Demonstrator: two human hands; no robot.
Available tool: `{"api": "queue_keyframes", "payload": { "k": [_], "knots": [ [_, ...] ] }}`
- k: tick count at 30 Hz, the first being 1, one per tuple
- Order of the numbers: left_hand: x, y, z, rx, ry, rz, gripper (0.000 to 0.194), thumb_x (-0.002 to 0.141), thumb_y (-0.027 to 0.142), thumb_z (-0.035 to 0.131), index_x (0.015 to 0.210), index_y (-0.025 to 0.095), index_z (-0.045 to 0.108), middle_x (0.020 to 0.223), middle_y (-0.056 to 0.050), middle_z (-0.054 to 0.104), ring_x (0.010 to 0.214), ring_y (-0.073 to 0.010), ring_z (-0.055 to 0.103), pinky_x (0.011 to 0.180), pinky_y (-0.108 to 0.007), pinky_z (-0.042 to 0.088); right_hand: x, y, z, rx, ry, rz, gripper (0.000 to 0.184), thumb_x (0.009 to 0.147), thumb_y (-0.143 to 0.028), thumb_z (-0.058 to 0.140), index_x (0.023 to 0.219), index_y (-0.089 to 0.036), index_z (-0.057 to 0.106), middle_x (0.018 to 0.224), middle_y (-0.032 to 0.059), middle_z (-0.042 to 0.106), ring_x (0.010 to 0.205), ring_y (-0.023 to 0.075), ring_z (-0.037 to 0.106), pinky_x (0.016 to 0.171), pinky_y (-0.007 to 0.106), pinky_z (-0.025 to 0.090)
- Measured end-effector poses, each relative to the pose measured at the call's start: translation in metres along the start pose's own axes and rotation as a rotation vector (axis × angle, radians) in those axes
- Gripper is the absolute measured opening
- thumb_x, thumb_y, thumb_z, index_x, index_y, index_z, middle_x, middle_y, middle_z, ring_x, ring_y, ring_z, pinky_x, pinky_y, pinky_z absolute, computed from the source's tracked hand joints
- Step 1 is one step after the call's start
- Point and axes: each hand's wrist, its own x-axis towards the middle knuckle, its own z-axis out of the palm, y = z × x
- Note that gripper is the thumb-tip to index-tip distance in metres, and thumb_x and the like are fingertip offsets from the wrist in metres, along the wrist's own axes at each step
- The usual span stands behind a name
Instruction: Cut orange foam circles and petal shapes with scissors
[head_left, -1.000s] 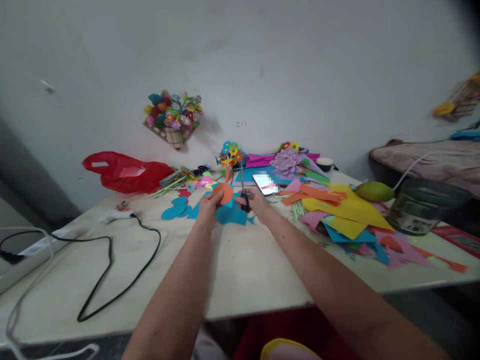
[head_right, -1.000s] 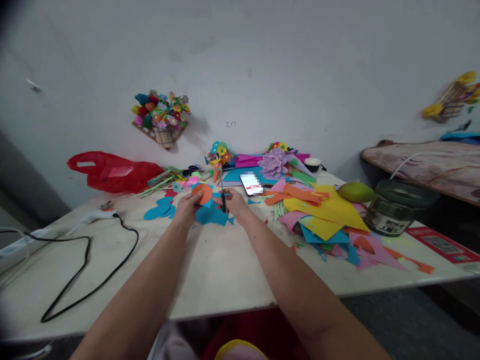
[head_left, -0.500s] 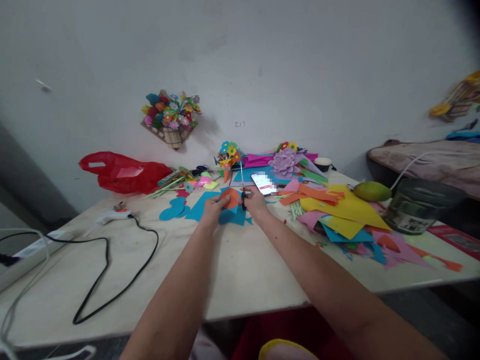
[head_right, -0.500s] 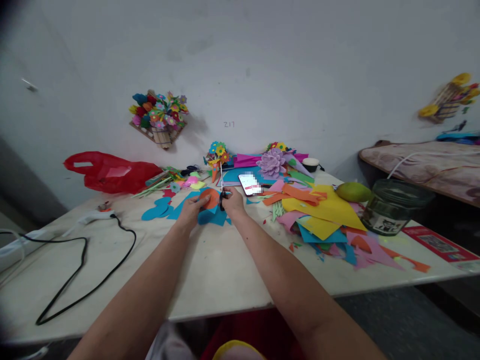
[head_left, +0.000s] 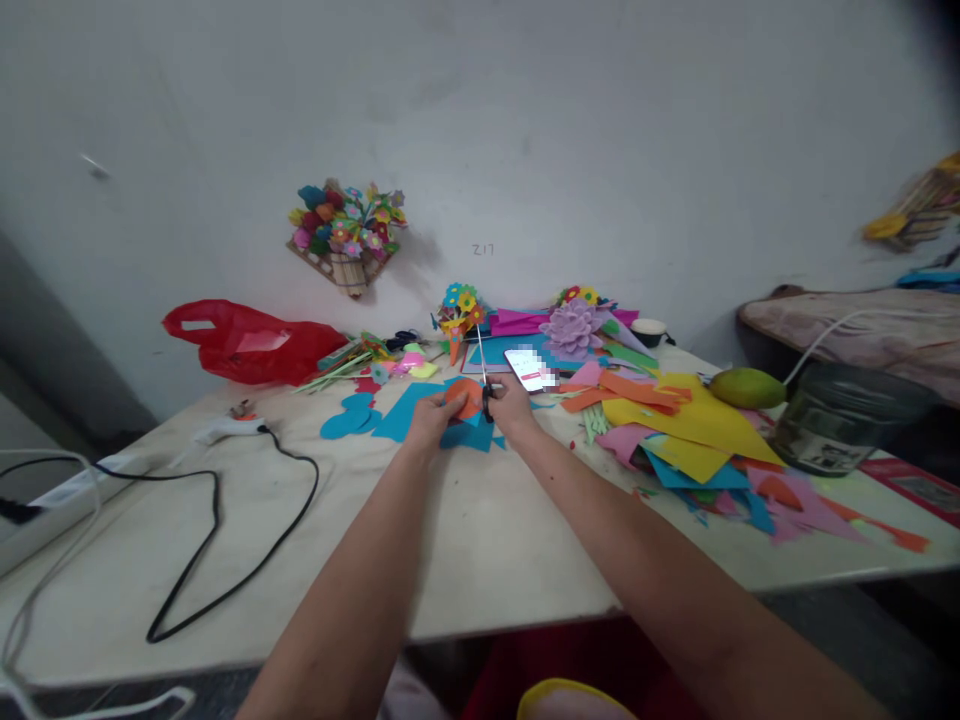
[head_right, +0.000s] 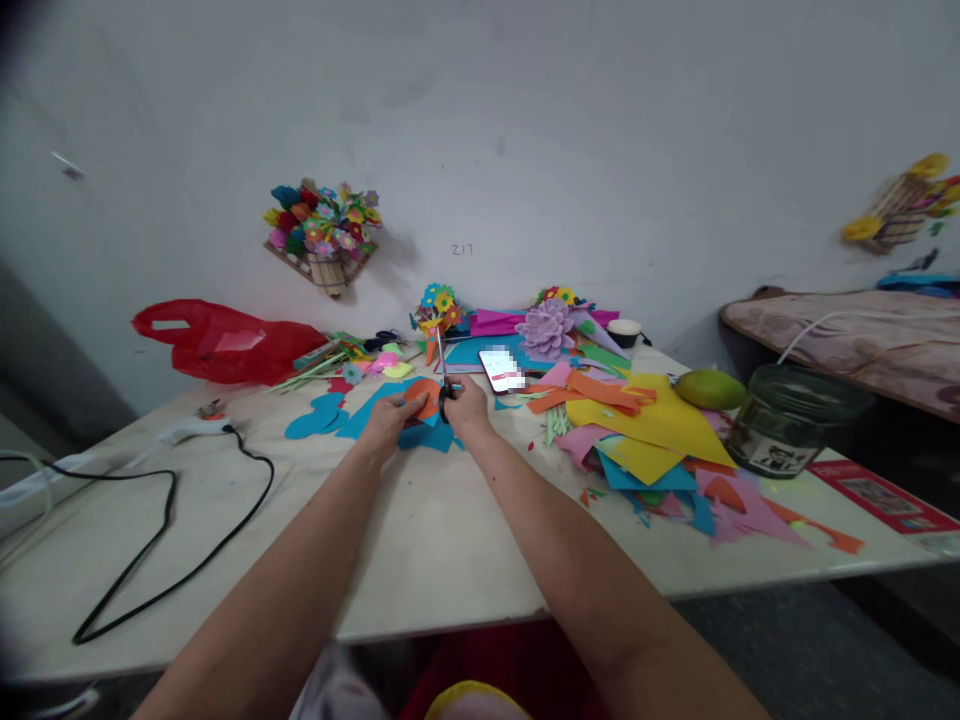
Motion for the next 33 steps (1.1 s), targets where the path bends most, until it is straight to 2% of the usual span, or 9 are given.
{"api": "queue_keyframes", "payload": {
  "k": [5, 10, 13, 16, 18, 24, 28, 33],
  "knots": [
    [0.001, 0.000, -0.002, 0.006, -0.010, -0.003, 0.044, 0.047, 0.043, 0.111, 0.069, 0.017, 0.082, 0.066, -0.007, 0.075, 0.061, -0.0180, 0.065, 0.056, -0.027, 0.049, 0.003, 0.004, -0.001, -0.037, -0.033, -0.003, 0.034, 0.063, -0.022, 0.088, 0.090, -0.024, 0.069, 0.062, -0.0073, 0.065, 0.063, 0.0173, 0.064, 0.056, 0.025, 0.049],
    [0.005, -0.005, -0.005, -0.020, -0.029, -0.023, 0.045, 0.048, 0.042, 0.111, 0.071, 0.017, 0.081, 0.068, -0.007, 0.076, 0.061, -0.0182, 0.066, 0.056, -0.027, 0.049, 0.006, 0.008, -0.001, -0.045, -0.049, -0.047, 0.032, 0.063, -0.025, 0.088, 0.088, -0.025, 0.067, 0.061, -0.0078, 0.063, 0.060, 0.0166, 0.061, 0.054, 0.024, 0.047],
    [0.006, -0.007, -0.005, -0.051, 0.018, -0.027, 0.042, 0.050, 0.038, 0.110, 0.070, 0.016, 0.080, 0.067, -0.007, 0.075, 0.060, -0.0183, 0.067, 0.055, -0.027, 0.049, 0.005, 0.007, 0.000, -0.022, -0.047, -0.044, 0.034, 0.063, -0.028, 0.089, 0.088, -0.024, 0.067, 0.059, -0.0081, 0.061, 0.057, 0.0155, 0.059, 0.054, 0.024, 0.046],
    [0.006, -0.005, -0.005, -0.114, 0.063, -0.031, 0.040, 0.051, 0.034, 0.109, 0.072, 0.015, 0.080, 0.070, -0.009, 0.077, 0.061, -0.0194, 0.069, 0.056, -0.027, 0.050, 0.000, 0.003, 0.000, 0.026, -0.054, 0.017, 0.039, 0.063, -0.031, 0.093, 0.093, -0.023, 0.068, 0.059, -0.0081, 0.061, 0.055, 0.0146, 0.059, 0.053, 0.024, 0.047],
    [0.006, -0.003, -0.005, -0.151, 0.095, -0.033, 0.039, 0.052, 0.032, 0.108, 0.073, 0.014, 0.080, 0.071, -0.010, 0.077, 0.062, -0.0194, 0.069, 0.057, -0.028, 0.051, -0.004, -0.001, -0.001, 0.043, -0.079, 0.050, 0.040, 0.066, -0.034, 0.095, 0.094, -0.023, 0.069, 0.061, -0.0069, 0.063, 0.054, 0.0139, 0.058, 0.050, 0.023, 0.044],
    [0.006, 0.001, -0.006, -0.226, 0.160, -0.017, 0.038, 0.050, 0.029, 0.106, 0.072, 0.015, 0.078, 0.069, -0.008, 0.076, 0.062, -0.0194, 0.069, 0.057, -0.027, 0.052, -0.016, -0.010, -0.006, -0.010, -0.184, 0.098, 0.035, 0.077, -0.041, 0.095, 0.083, -0.021, 0.067, 0.057, -0.0051, 0.062, 0.043, 0.0096, 0.053, 0.037, 0.019, 0.028],
    [0.006, 0.002, -0.007, -0.264, 0.160, -0.003, 0.036, 0.052, 0.025, 0.106, 0.075, 0.015, 0.079, 0.071, -0.009, 0.077, 0.066, -0.0216, 0.073, 0.058, -0.029, 0.053, -0.021, -0.015, -0.009, -0.015, -0.273, 0.116, 0.037, 0.082, -0.043, 0.094, 0.078, -0.021, 0.064, 0.055, -0.0050, 0.060, 0.040, 0.0097, 0.055, 0.035, 0.018, 0.027],
    [0.005, 0.004, -0.007, -0.264, 0.191, -0.017, 0.031, 0.056, 0.023, 0.104, 0.075, 0.018, 0.079, 0.072, -0.008, 0.078, 0.072, -0.0245, 0.076, 0.059, -0.029, 0.054, -0.023, -0.015, -0.011, -0.023, -0.319, 0.127, 0.041, 0.086, -0.045, 0.091, 0.074, -0.021, 0.060, 0.057, -0.0029, 0.063, 0.040, 0.0090, 0.055, 0.034, 0.017, 0.029]
  ]
}}
